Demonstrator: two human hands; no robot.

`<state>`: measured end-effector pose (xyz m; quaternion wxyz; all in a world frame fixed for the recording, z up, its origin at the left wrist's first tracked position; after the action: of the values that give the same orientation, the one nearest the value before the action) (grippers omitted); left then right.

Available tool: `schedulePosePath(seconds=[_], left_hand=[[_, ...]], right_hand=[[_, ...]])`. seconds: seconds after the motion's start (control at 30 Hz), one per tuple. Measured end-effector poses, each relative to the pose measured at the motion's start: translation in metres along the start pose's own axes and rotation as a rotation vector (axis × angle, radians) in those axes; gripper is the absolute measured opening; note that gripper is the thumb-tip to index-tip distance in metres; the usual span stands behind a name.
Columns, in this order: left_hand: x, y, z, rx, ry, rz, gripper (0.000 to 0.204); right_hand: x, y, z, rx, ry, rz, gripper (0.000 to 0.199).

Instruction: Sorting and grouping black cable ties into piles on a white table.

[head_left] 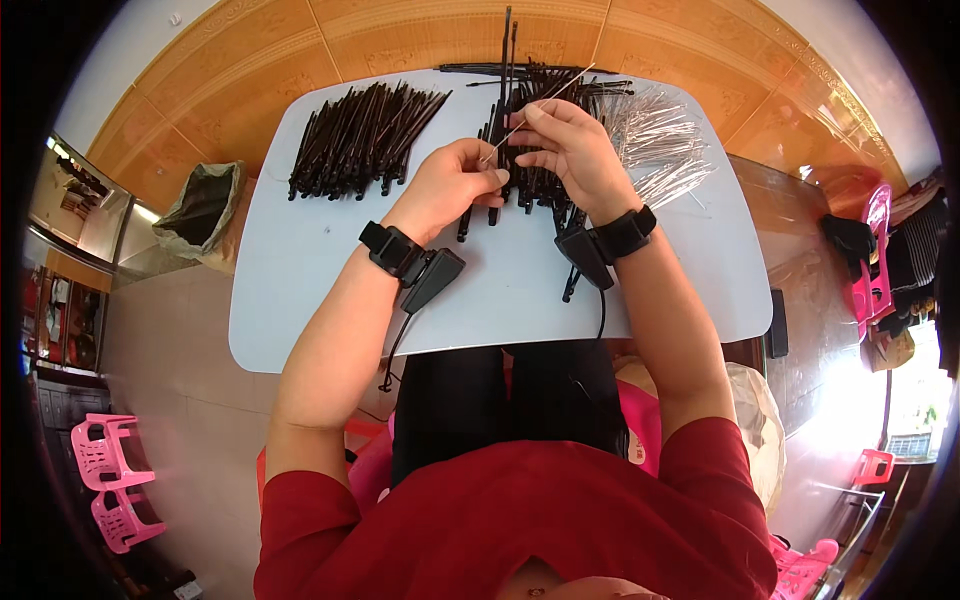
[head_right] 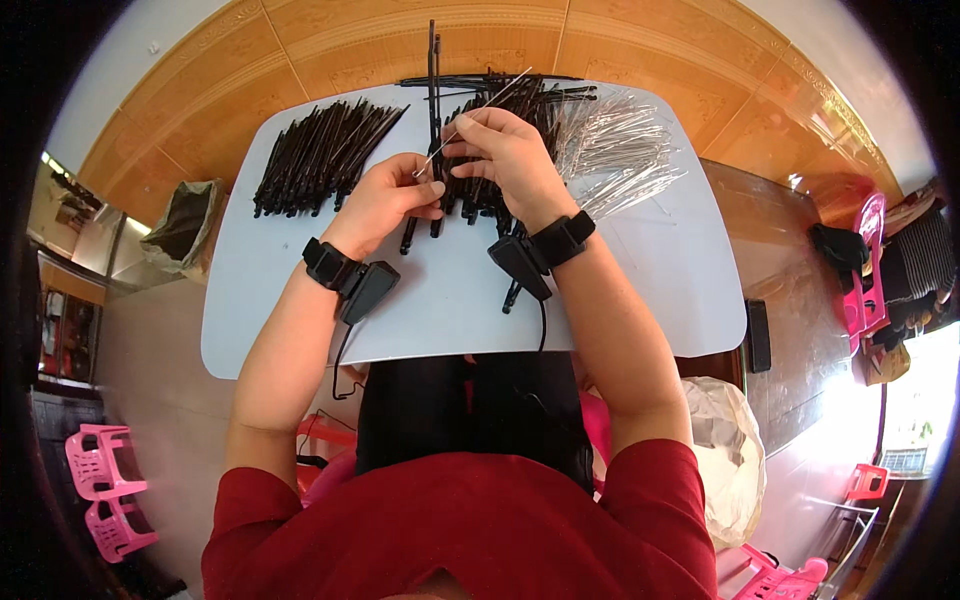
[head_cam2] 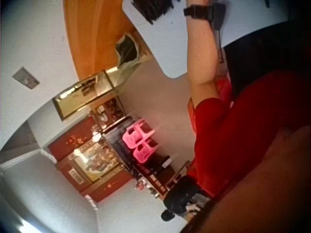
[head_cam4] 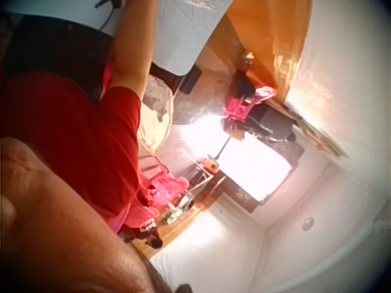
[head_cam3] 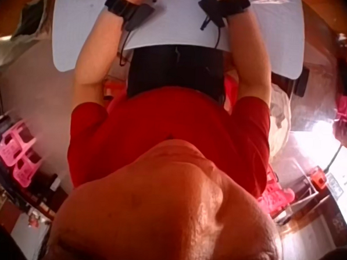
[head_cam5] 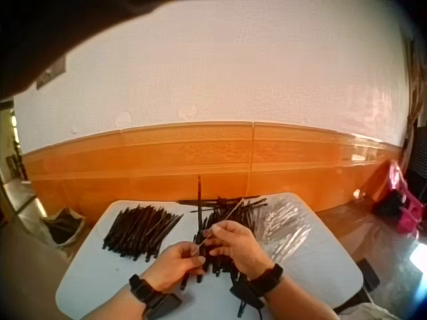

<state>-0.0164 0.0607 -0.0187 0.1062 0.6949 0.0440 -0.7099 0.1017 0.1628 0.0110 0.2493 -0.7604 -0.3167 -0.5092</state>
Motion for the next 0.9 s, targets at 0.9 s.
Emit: schedulePosePath(seconds=[0.9], left_hand=[[-0.014,0.010,-0.008,0.078,0.192,-0.180,0.021]], right_hand=[[-0.002,-0.015,0.039,-0.039,-0.450,-0.003,0.014]])
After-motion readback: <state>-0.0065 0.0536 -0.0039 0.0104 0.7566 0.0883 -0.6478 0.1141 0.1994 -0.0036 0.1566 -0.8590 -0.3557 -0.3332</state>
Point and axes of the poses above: each hand's wrist, its own y-axis away from the middle knuckle, its own z-axis out of the back of the hand, x = y × z, the point moved 6 cm from there along -y, towards the middle knuckle, and after that the axes turned 5 degrees about -y, right-handed, at the moved point
